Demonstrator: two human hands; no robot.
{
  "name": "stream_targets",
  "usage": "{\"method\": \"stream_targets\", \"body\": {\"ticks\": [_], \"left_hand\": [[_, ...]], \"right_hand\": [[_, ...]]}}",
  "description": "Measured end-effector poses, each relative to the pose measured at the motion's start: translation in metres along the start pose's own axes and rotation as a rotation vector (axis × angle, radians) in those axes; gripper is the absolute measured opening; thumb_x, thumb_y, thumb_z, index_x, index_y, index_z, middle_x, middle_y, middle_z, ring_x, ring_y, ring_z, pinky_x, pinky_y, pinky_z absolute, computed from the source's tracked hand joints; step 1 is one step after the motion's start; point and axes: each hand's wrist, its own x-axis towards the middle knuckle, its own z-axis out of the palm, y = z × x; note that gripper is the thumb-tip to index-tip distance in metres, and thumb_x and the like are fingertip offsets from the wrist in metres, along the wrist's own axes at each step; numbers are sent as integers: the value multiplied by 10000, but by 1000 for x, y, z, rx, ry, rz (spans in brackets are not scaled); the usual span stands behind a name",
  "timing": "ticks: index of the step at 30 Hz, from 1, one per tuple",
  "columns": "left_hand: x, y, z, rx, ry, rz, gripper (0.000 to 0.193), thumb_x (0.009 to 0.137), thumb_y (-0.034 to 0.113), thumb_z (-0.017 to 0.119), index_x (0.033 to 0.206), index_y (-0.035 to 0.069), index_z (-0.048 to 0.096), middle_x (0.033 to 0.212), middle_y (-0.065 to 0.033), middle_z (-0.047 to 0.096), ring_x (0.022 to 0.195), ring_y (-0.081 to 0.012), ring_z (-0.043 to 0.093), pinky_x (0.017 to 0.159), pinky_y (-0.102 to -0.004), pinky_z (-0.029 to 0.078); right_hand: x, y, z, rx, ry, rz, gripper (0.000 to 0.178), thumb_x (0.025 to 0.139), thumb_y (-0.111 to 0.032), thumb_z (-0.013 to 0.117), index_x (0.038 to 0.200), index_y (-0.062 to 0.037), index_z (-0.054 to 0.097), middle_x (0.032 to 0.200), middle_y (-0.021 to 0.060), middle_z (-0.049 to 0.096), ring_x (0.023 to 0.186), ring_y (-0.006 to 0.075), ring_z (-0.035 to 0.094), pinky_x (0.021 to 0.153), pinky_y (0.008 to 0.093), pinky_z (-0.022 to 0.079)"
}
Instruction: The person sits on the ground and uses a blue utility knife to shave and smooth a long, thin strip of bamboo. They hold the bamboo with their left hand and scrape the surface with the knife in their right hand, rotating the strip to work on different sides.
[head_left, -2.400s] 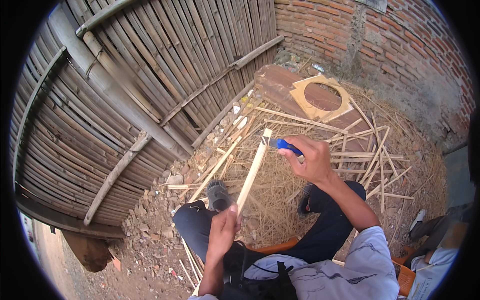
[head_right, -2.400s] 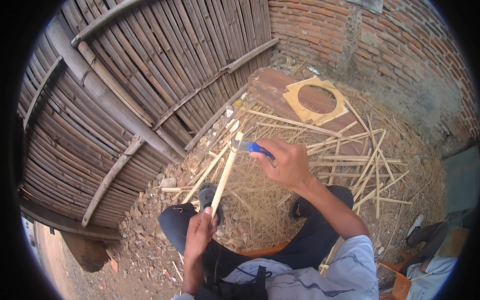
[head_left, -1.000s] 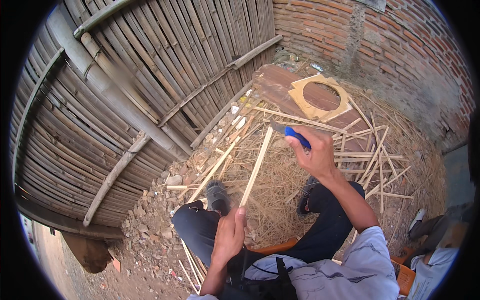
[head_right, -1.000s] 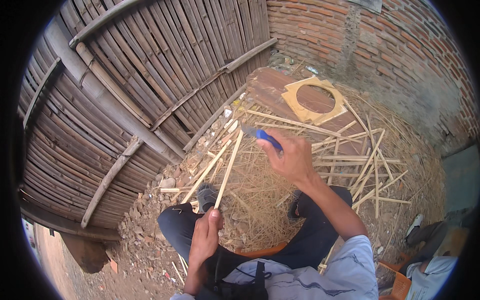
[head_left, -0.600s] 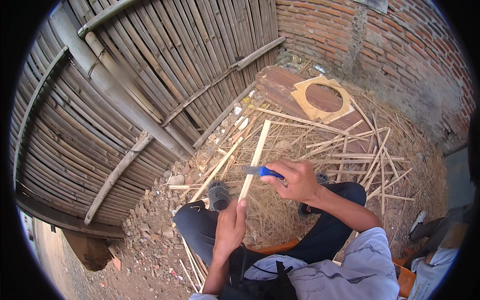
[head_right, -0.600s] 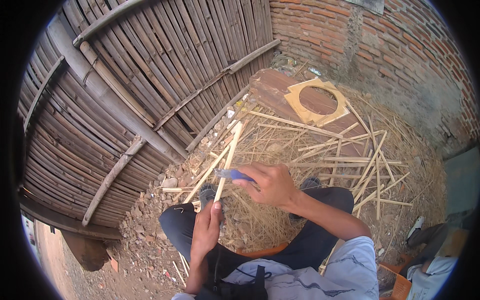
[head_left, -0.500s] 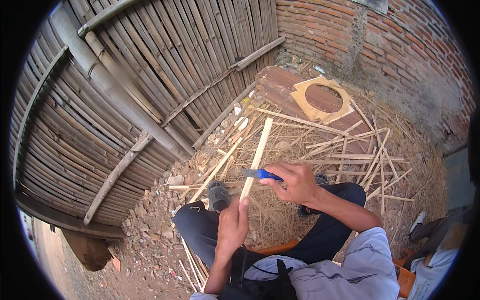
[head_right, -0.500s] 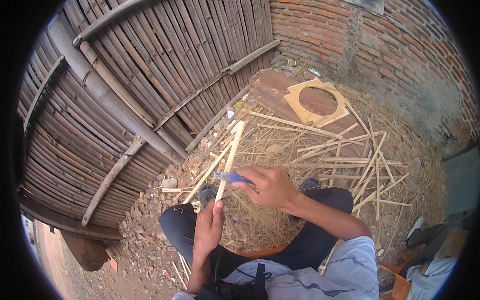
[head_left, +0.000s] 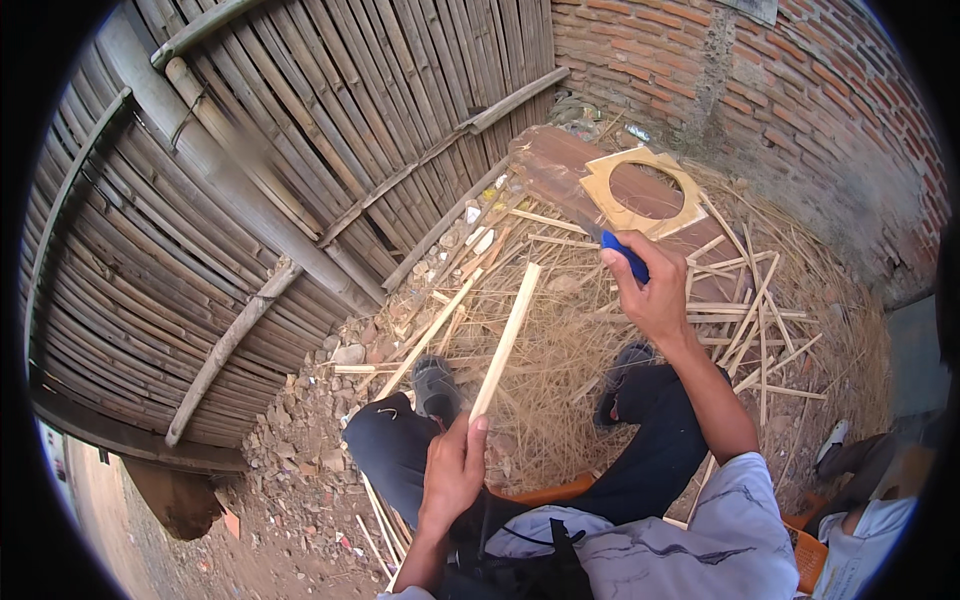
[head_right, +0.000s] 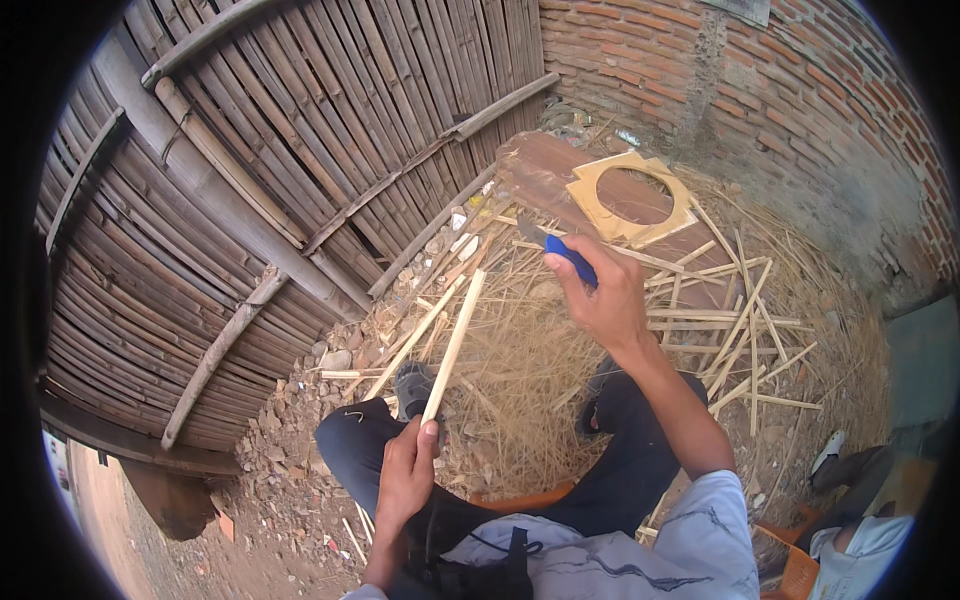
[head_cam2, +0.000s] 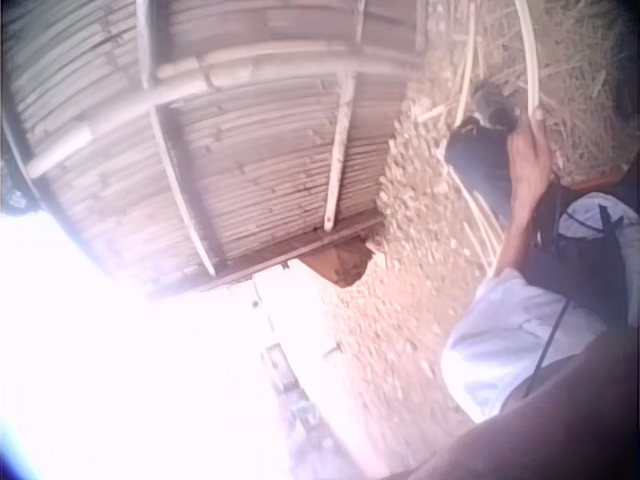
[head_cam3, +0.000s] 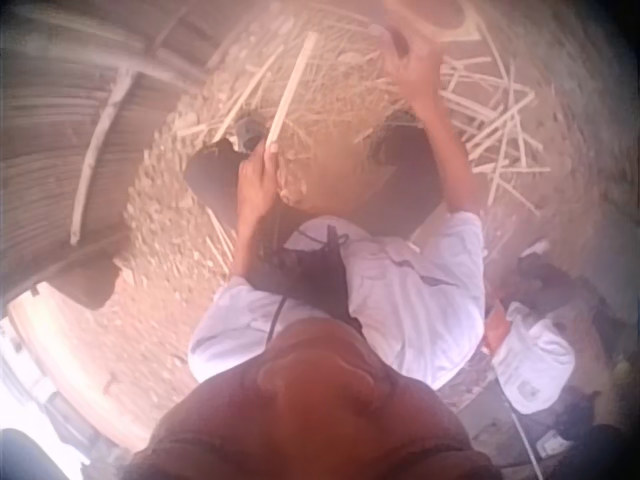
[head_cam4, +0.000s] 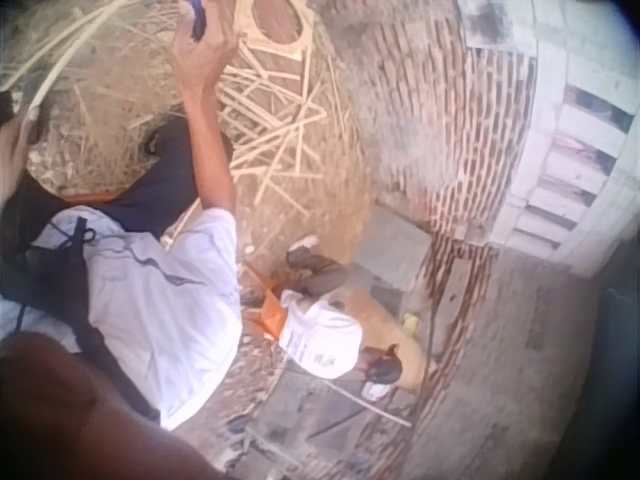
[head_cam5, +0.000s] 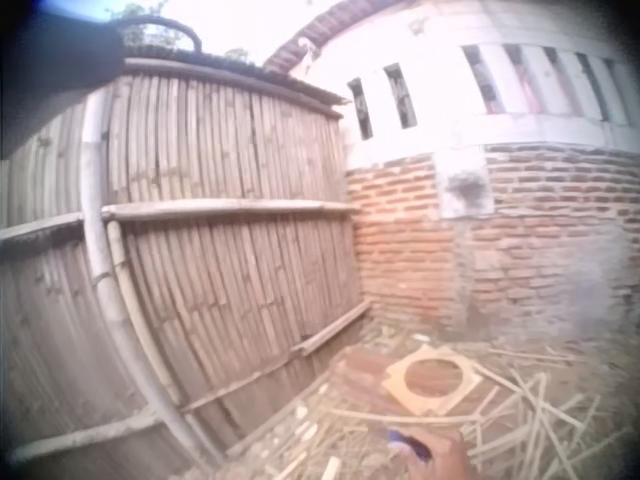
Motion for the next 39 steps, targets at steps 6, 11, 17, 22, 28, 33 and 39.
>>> {"method": "stream_targets", "body": {"ticks": [6,11,17,22,28,33,39], "left_hand": [[19,-28,5,-304,-111,-86,552,1223,388,381,882,-14,546,730,-82,509,683,-220,484,673,-394,436],[25,-15,14,-253,-92,-47,564,1227,371,361,856,-14,540,718,-104,517,665,-260,492,672,-426,435],[28,2,20,-110,4,44,554,1226,353,350,871,-19,556,679,-145,539,618,-331,533,650,-479,437],[23,-2,18,-107,-46,-7,536,1225,347,351,892,-15,564,676,-154,551,617,-366,561,647,-494,441],[11,-13,13,-123,-103,14,549,1229,358,346,884,-11,560,672,-135,519,615,-306,521,642,-462,439],[-9,-26,-10,-176,-72,-25,592,1234,443,318,829,41,476,681,-10,419,628,-129,370,583,-348,328],[9,-33,-33,-418,-134,-207,685,1220,543,280,865,51,598,672,37,399,544,-78,352,516,-279,283]], "right_hand": [[-40,-34,33,162,-200,-153,284,991,-265,822,1096,-4,782,951,160,804,740,282,786,633,366,604],[-54,-46,44,168,-292,-210,275,957,-240,853,1078,-5,778,955,143,803,741,298,788,614,372,607],[-60,-51,47,152,-358,-185,283,996,-318,803,1158,-88,777,994,102,815,706,290,772,586,381,595],[-37,-33,37,47,-252,-130,287,984,-267,831,1091,-3,793,955,154,812,737,297,790,626,376,604],[-20,2,30,-8,-40,-80,332,1026,-332,782,1103,-9,785,926,147,808,690,293,768,625,403,596],[23,22,-10,-109,-52,272,330,1042,-354,761,1093,-30,788,865,161,787,677,295,750,654,405,565],[10,16,-7,-203,-305,384,429,988,-376,812,1261,-59,718,906,186,787,797,342,766,747,435,571]]}}
